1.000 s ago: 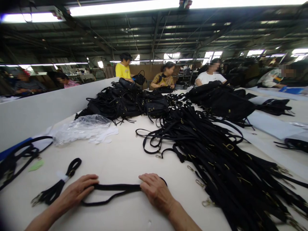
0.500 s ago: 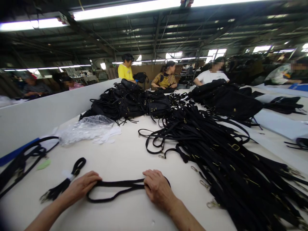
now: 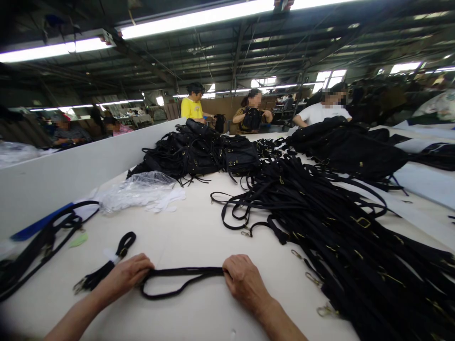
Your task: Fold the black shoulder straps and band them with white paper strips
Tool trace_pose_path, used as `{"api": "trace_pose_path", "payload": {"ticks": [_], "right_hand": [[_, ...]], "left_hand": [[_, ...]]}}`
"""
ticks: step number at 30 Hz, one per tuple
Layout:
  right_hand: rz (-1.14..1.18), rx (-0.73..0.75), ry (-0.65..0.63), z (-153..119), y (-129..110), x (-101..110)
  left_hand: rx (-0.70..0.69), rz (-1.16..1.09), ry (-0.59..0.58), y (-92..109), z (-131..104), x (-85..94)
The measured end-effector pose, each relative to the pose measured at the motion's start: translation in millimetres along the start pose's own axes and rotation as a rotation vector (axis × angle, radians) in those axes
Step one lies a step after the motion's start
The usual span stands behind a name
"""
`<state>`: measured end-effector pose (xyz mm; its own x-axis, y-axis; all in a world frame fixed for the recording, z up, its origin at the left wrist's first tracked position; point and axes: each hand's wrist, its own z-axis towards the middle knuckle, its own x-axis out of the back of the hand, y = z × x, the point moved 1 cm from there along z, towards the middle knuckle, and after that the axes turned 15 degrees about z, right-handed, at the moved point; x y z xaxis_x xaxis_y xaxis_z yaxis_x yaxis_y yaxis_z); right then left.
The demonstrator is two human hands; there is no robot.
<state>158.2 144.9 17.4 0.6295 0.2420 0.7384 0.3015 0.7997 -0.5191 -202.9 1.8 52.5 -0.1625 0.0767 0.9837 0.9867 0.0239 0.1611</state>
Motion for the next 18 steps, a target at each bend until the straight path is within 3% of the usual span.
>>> {"api": "trace_pose_path", "payload": {"ticks": [4,9,11,15,18], "right_hand": [[0.031,0.016,-0.023,-2,5,-1],[0.047,-0.048,-0.096,-3,5,0],[0.054,-0.095,-0.139,-3,4,2],[0.223,-0.251,-0.142,-2,9,19],[0.351,-0.356,0.04,-2,20,48]], "left_hand": [[0.023,0.044,0.164,24,0,-7.9],[-0.101,0.063,0.217,97,23,-42.8],[-0.111,0.023,0.213,118,33,-56.5],[-0.059,-0.115,0.195,126,46,-72.7],[-0.036,-0.162,0.183,120,47,-76.9]]}}
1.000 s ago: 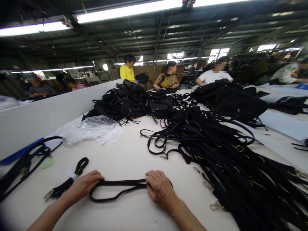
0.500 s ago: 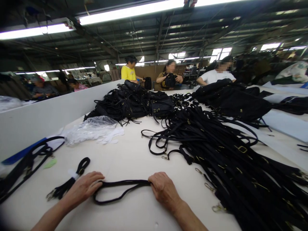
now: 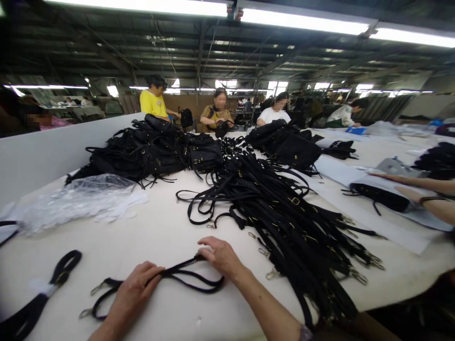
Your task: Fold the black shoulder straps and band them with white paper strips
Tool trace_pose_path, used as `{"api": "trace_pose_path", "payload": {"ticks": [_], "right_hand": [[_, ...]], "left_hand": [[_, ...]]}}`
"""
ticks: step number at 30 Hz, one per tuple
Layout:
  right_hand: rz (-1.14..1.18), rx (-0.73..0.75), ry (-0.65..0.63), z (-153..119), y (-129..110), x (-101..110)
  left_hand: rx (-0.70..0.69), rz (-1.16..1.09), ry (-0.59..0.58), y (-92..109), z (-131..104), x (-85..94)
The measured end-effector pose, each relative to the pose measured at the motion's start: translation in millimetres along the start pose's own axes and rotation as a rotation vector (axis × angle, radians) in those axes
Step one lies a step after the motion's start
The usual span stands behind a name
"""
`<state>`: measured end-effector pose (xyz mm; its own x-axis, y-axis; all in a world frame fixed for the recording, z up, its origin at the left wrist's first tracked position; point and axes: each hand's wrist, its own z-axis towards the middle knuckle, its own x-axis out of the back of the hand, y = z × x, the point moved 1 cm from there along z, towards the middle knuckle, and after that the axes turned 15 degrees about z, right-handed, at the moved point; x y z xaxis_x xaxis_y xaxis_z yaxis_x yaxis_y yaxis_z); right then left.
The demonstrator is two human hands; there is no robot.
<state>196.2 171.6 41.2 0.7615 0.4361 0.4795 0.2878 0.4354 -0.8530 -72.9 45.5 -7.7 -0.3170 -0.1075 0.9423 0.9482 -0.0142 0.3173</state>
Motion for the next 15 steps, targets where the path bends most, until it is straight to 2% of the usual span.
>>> {"api": "trace_pose_path", "payload": {"ticks": [3,5,7,10,12,15], "right_hand": [[-0.001,-0.03,0.172,-4,-3,27],[-0.028,-0.016,0.181,-13,-9,31],[-0.08,0.044,0.115,-23,-17,21],[-0.216,0.173,-0.077,-31,-28,-9],[-0.297,0.218,-0.182,-25,-32,-28],[-0.396,0.202,-0.281,-7,-32,-46]], "left_hand": [[0.008,-0.016,-0.018,-3,-1,-1.5],[0.006,-0.016,-0.026,-3,-2,-2.8],[-0.003,-0.016,-0.026,-4,-2,-4.4],[-0.014,-0.009,-0.003,-4,-2,-6.1],[-0.023,-0.003,0.019,-4,-1,-6.0],[-0.033,0.002,0.029,-3,-1,-3.7]]}}
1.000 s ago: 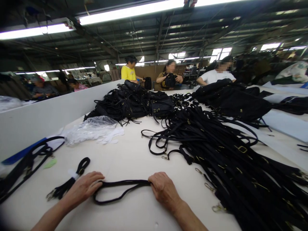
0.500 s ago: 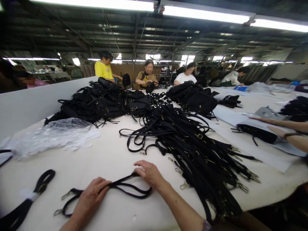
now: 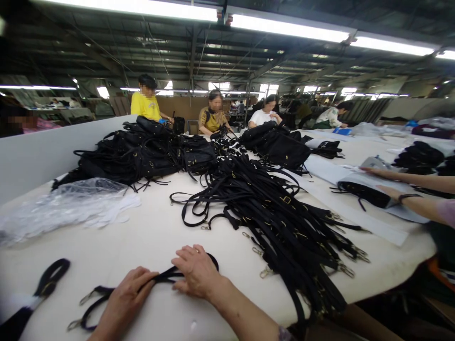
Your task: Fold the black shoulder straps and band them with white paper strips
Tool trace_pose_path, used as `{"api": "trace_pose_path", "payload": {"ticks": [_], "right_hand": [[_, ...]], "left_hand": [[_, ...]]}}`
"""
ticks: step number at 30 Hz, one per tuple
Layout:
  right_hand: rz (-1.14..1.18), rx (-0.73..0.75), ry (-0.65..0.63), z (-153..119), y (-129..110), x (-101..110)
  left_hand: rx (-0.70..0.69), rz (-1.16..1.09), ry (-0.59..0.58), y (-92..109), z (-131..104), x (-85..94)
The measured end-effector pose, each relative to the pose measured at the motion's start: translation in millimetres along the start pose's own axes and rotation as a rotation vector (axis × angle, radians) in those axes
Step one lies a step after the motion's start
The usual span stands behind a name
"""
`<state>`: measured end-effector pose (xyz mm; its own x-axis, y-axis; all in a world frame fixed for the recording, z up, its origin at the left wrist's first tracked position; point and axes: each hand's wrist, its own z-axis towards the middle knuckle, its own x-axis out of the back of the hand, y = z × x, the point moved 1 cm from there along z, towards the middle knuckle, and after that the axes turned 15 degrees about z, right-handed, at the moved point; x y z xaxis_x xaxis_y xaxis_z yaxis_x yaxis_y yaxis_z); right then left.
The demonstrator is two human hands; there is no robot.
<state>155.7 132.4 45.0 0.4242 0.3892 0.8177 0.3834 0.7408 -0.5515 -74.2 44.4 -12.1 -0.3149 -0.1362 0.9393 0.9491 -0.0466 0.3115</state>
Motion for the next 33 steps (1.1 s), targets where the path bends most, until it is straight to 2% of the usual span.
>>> {"api": "trace_pose_path", "payload": {"ticks": [3,6,10,12,14,17,21,23,25,27,30,33], "right_hand": [[-0.125,-0.073,-0.096,16,3,-8],[-0.195,-0.124,-0.081,18,0,-15],[-0.027,-0.058,-0.104,11,-3,-12],[0.008,0.033,-0.162,13,1,-3],[-0.059,0.159,-0.2,19,7,8],[-0.188,0.42,-0.227,32,14,18],[-0.305,0.759,-0.363,47,9,15],[-0.315,0.851,-0.457,51,4,11],[-0.286,0.858,-0.52,54,1,7],[-0.231,0.802,-0.528,55,0,3],[-0.167,0.646,-0.438,55,0,-8],[-0.16,0.444,-0.32,53,-4,-19]], "left_hand": [[0.012,-0.016,-0.007,2,-1,3.2],[0.029,-0.054,0.025,0,-2,4.6],[0.034,-0.085,0.036,-5,0,4.1],[0.023,-0.089,0.016,-8,2,4.3],[0.013,-0.088,0.007,-8,4,5.7],[0.016,-0.082,0.003,-7,4,9.5],[0.034,-0.069,-0.041,-3,5,14.0],[0.052,-0.066,-0.058,-1,6,15.1],[0.059,-0.066,-0.068,0,7,16.1],[0.045,-0.06,-0.082,-3,7,18.7],[0.029,0.007,-0.106,-15,2,27.9],[0.072,0.075,-0.127,-31,-7,40.7]]}}
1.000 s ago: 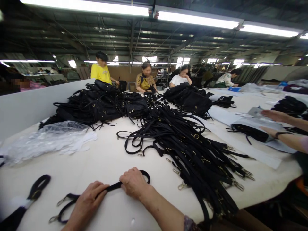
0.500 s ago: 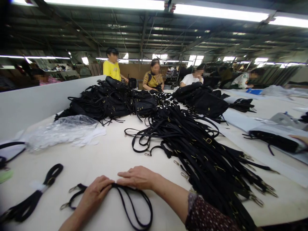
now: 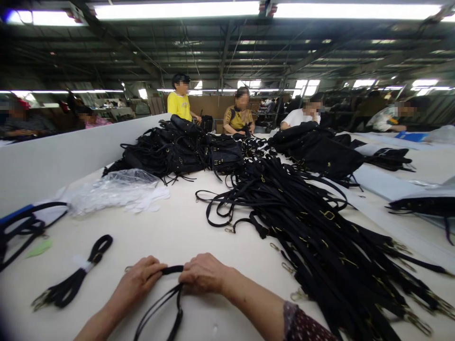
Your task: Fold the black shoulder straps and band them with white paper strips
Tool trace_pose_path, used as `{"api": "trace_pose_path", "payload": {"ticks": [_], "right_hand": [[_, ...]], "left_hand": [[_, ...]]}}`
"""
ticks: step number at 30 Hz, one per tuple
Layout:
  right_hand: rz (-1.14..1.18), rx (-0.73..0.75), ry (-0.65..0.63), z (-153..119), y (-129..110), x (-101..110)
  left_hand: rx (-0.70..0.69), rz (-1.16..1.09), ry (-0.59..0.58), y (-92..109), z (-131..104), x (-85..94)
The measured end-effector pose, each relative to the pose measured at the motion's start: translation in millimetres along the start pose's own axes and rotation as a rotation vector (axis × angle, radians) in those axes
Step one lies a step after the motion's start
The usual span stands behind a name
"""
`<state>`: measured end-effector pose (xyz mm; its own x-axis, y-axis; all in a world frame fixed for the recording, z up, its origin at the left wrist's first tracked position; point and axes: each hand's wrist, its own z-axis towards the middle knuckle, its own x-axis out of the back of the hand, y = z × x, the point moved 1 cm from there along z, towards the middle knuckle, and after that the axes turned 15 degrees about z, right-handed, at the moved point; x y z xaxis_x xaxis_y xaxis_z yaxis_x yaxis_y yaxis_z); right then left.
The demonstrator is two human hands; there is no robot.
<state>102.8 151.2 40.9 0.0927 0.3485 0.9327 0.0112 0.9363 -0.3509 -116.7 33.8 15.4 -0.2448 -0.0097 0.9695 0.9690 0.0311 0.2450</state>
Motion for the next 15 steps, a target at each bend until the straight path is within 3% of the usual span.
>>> {"api": "trace_pose_path", "payload": {"ticks": [4,8,12,15], "right_hand": [[0.031,-0.233,0.021,10,-15,-5],[0.055,-0.38,0.015,19,-27,-4],[0.069,-0.42,0.023,21,-31,-6],[0.069,-0.42,0.045,21,-31,-9]], "left_hand": [[0.033,0.015,-0.066,-12,-6,12.7],[-0.007,0.025,-0.151,-3,-6,30.1],[-0.051,0.063,-0.183,10,-18,45.4],[-0.029,0.147,-0.2,14,-33,41.0]]}}
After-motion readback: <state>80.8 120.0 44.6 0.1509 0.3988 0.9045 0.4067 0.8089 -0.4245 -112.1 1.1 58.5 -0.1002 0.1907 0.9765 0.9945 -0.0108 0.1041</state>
